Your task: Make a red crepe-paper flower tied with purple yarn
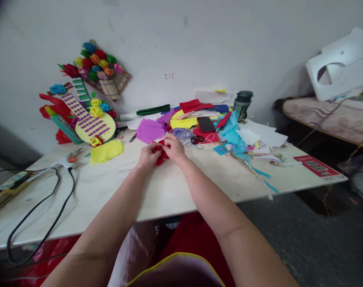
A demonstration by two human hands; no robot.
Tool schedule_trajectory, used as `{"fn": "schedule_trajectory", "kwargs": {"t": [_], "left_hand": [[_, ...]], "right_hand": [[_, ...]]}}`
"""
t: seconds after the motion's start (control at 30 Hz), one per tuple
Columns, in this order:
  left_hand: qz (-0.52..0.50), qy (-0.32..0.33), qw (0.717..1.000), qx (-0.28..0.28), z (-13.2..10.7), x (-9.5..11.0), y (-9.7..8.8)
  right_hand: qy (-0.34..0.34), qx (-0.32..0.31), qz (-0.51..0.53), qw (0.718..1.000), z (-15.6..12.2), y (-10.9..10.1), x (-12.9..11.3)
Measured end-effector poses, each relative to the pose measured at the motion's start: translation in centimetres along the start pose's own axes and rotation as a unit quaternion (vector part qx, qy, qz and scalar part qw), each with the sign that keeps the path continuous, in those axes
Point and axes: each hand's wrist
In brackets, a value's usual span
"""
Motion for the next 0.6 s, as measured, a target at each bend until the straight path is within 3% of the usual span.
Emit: {"fn": "schedule_trajectory", "kwargs": {"t": [0.2,0.47,0.6], "left_hand": [[0.020,0.016,1.000,0.009,-0.1,0.5,-0.2],[0.006,-0.011,1.000,0.001,-0.1,0.3,-0.5],[-0.077,-0.028,0.996,-0.021,-0.1,0.1,-0.5]], "right_hand": [[0.009,0.013,0.009,1.000,0.0,0.3,0.1],[-0.028,-0.022,0.042,0.998,-0.1,-0.2,0.0],[0.081,-0.011,0.176,0.981,0.3,-1.2,0.0]]}}
Point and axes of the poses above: each hand's wrist, its own z-axis towards the middle knuckle, its own y-axis out of the palm, x = y × z, and after that the axes turned 3 degrees about -z, right-handed
